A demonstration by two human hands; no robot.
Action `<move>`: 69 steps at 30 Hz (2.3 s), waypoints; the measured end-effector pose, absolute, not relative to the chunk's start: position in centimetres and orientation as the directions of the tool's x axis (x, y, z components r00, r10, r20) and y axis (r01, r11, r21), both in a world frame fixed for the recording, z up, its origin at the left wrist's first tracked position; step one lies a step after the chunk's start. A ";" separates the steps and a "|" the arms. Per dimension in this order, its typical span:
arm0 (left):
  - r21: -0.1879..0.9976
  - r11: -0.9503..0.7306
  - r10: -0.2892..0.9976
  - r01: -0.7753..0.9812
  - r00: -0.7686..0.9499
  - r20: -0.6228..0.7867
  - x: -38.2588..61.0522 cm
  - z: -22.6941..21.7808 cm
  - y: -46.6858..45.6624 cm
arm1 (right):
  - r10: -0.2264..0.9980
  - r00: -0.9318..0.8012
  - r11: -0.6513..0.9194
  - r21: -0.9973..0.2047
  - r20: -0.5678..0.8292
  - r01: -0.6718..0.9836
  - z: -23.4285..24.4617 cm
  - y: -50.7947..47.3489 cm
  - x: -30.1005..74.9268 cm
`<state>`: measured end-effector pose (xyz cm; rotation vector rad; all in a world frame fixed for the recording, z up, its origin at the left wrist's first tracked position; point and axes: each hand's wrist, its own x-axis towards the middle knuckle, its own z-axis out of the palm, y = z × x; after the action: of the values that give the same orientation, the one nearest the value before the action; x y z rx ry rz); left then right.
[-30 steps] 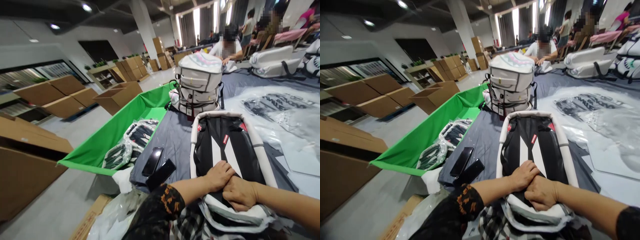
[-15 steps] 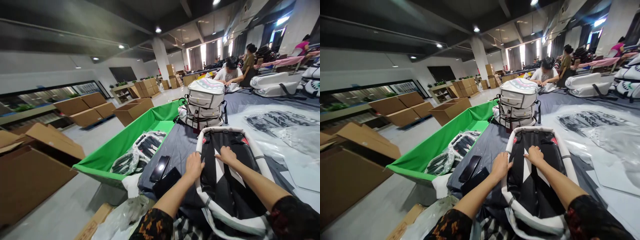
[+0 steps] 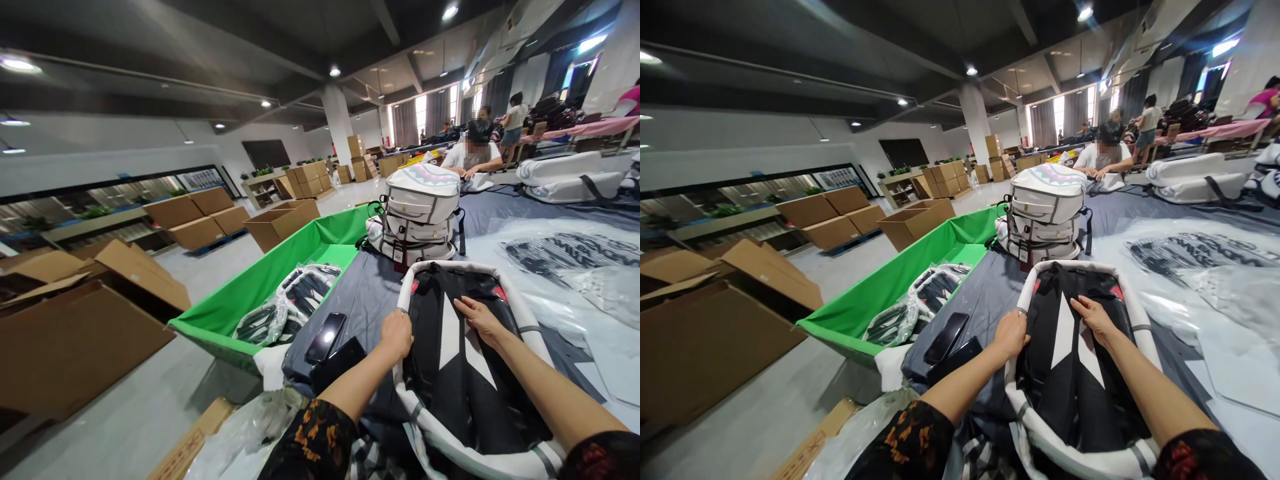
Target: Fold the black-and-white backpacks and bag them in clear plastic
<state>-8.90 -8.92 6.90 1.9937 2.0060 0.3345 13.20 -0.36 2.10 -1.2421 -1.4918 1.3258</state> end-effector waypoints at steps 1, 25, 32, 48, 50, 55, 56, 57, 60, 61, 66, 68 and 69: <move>0.422 0.029 0.998 0.906 -0.006 -0.055 -9.0 6.9 -8.8 | 0.974 -0.220 -0.033 -0.991 -0.062 0.131 2.1 -0.3 13.2; 0.857 0.115 0.967 0.502 0.140 -0.211 -4.3 1.8 -9.5 | 0.992 -0.089 -0.082 -0.989 -0.093 0.124 1.0 1.0 13.0; 0.721 -0.014 0.935 0.692 0.264 -0.235 -8.0 5.8 -14.3 | 0.993 0.000 0.101 -0.824 0.122 0.558 -0.8 2.0 10.9; 0.037 -0.494 0.855 0.869 0.478 0.201 -5.3 -1.1 -9.0 | 0.724 -0.556 0.619 -0.030 0.409 0.785 -3.3 -13.0 16.2; 0.047 -0.512 0.849 0.858 0.496 0.181 -5.3 0.2 -9.6 | 0.702 -0.576 0.618 0.044 0.418 0.785 -3.8 -14.1 15.7; 0.066 -0.515 0.842 0.855 0.490 0.225 -2.2 4.2 -6.3 | 0.850 -0.475 0.527 -0.363 0.229 0.768 -1.2 -13.5 14.4; 0.096 -0.505 0.848 0.858 0.473 0.240 -1.4 4.3 -5.6 | 0.861 -0.469 0.505 -0.430 0.195 0.748 -0.3 -12.8 14.7; 0.130 -0.491 0.859 0.861 0.454 0.237 -0.8 4.1 -4.9 | 0.866 -0.468 0.491 -0.474 0.175 0.731 0.7 -12.0 15.2; 0.215 -0.449 0.891 0.867 0.416 0.181 0.0 1.9 -4.0 | 0.896 -0.398 0.438 -0.536 0.195 0.722 3.5 -7.9 18.8; 0.234 -0.442 0.895 0.866 0.410 0.175 0.0 1.1 -3.9 | 0.918 -0.333 0.396 -0.554 0.216 0.732 4.2 -6.0 20.4; 0.342 -0.411 0.912 0.845 0.380 0.156 -0.5 0.3 -4.2 | 0.960 0.071 0.111 -0.597 0.272 0.795 4.8 6.0 27.1; 0.380 -0.396 0.918 0.836 0.376 0.129 -0.6 0.8 -4.2 | 0.949 0.181 0.015 -0.607 0.260 0.794 3.5 10.6 27.7; 0.393 -0.389 0.920 0.833 0.375 0.115 -0.6 1.0 -4.2 | 0.941 0.226 -0.026 -0.611 0.253 0.791 2.7 12.5 27.6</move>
<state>-0.61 -4.18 0.97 2.3685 1.5515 0.4620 27.65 12.50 2.70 -1.8451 -1.5962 0.2911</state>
